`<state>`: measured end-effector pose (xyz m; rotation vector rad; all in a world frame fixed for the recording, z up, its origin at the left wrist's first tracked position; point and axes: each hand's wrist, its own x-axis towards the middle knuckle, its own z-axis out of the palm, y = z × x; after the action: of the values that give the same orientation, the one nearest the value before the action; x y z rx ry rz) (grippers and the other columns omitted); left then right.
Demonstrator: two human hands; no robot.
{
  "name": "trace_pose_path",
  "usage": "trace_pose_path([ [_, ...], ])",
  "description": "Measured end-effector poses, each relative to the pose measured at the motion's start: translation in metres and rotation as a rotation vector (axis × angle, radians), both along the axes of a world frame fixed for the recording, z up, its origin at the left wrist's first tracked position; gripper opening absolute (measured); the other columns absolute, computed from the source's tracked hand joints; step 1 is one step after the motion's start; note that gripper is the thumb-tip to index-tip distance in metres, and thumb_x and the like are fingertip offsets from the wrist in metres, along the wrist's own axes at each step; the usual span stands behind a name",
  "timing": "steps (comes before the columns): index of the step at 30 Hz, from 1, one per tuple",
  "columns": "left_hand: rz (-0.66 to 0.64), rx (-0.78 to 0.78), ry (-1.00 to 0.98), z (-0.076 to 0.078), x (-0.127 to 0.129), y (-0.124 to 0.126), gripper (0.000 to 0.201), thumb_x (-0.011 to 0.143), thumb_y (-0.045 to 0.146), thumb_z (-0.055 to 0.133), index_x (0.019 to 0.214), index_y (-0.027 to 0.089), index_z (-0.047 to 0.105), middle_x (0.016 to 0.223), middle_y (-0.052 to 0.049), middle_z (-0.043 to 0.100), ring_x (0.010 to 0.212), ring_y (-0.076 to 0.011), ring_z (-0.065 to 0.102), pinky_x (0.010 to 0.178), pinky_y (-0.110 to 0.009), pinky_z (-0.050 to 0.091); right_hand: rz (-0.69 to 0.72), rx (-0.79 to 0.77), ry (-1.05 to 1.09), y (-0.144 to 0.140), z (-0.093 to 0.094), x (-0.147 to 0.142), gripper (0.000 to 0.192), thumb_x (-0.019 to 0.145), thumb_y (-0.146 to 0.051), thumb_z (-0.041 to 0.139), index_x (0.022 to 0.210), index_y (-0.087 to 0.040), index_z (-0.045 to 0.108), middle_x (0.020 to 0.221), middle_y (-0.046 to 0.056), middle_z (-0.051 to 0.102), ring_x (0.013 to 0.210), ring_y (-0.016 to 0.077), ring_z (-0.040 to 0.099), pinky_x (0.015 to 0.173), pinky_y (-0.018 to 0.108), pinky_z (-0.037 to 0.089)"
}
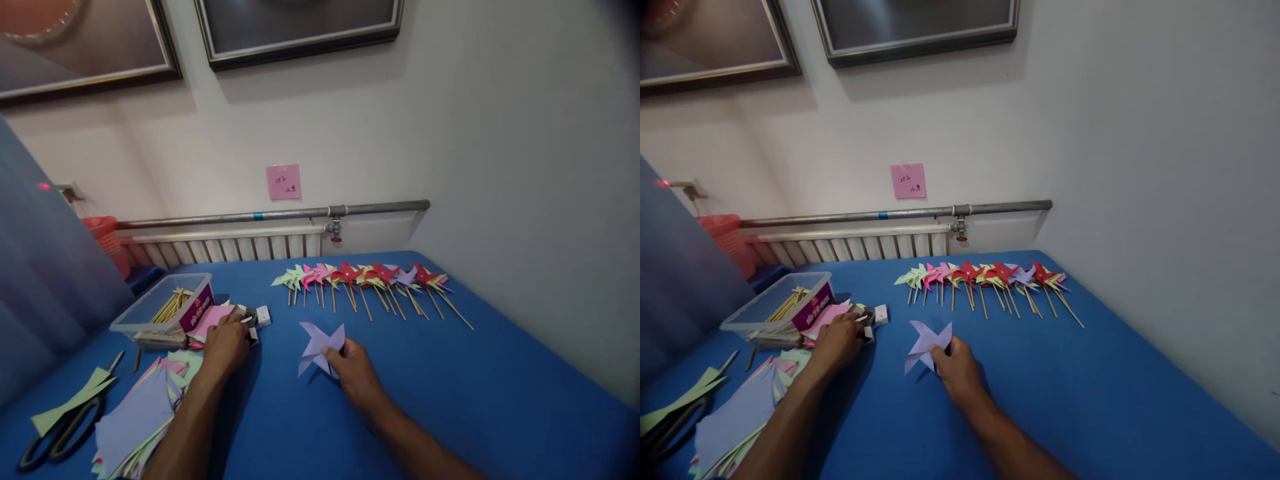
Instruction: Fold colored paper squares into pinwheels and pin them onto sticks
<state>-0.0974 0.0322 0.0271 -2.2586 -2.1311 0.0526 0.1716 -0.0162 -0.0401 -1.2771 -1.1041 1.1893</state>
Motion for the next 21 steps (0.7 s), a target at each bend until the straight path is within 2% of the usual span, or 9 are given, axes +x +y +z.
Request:
trace_pose_path([
  [4, 0.014, 0.026, -0.004, 0.002, 0.003, -0.001, 0.035, 0.1, 0.018, 0.049, 0.104, 0.023, 0.083, 0.144, -0.014, 0.073, 0.139, -0.035, 0.06, 0.103, -0.048, 0.051, 0.001, 0.011, -0.03, 0.0, -0.001, 0.0, 0.029, 0.077, -0.046, 0.074, 0.086, -0.019, 0.079, 0.073, 0.002, 0.073, 0.064, 0.0203, 0.06, 0.062, 0.03, 0.045],
  [6, 0.017, 0.015, -0.005, 0.001, 0.003, 0.0, 0.033, 0.099, 0.018, 0.051, 0.103, 0.024, 0.083, 0.14, -0.014, 0.074, 0.139, -0.0348, 0.061, 0.102, -0.047, 0.051, -0.008, 0.009, -0.043, 0.001, -0.002, 0.001, 0.027, 0.077, -0.047, 0.075, 0.083, -0.02, 0.077, 0.071, 0.002, 0.073, 0.063, 0.0206, 0.06, 0.062, 0.031, 0.046],
  [10, 0.009, 0.006, -0.016, -0.005, -0.003, 0.004, 0.03, 0.097, 0.019, 0.055, 0.106, 0.025, 0.083, 0.147, -0.012, 0.071, 0.143, -0.0347, 0.058, 0.103, -0.046, 0.05, 0.01, 0.017, -0.033, 0.0, -0.002, 0.001, 0.03, 0.077, -0.049, 0.074, 0.085, -0.021, 0.077, 0.073, 0.003, 0.073, 0.067, 0.0224, 0.062, 0.064, 0.031, 0.047],
  [14, 0.008, 0.058, -0.037, -0.011, -0.007, 0.008, 0.035, 0.1, 0.016, 0.051, 0.108, 0.023, 0.084, 0.141, -0.014, 0.074, 0.137, -0.0341, 0.061, 0.106, -0.048, 0.049, 0.016, 0.017, -0.025, 0.0, 0.001, 0.001, 0.031, 0.076, -0.05, 0.074, 0.085, -0.021, 0.077, 0.071, 0.003, 0.072, 0.068, 0.0226, 0.062, 0.065, 0.032, 0.047],
  [19, -0.043, 0.104, -0.182, -0.01, -0.009, 0.01, 0.028, 0.102, 0.024, 0.058, 0.099, 0.025, 0.085, 0.15, -0.009, 0.071, 0.142, -0.0317, 0.059, 0.108, -0.042, 0.049, -0.008, -0.013, -0.036, 0.0, 0.002, 0.0, 0.029, 0.075, -0.048, 0.075, 0.084, -0.02, 0.077, 0.07, 0.002, 0.071, 0.064, 0.0208, 0.06, 0.062, 0.031, 0.045],
  [21, -0.056, 0.116, -0.252, -0.01, -0.01, 0.011, 0.027, 0.101, 0.024, 0.06, 0.092, 0.025, 0.085, 0.148, -0.008, 0.072, 0.137, -0.0298, 0.062, 0.108, -0.039, 0.05, 0.004, -0.003, -0.006, 0.0, 0.002, 0.0, 0.028, 0.076, -0.047, 0.075, 0.084, -0.02, 0.076, 0.071, 0.002, 0.072, 0.065, 0.021, 0.06, 0.063, 0.031, 0.046],
])
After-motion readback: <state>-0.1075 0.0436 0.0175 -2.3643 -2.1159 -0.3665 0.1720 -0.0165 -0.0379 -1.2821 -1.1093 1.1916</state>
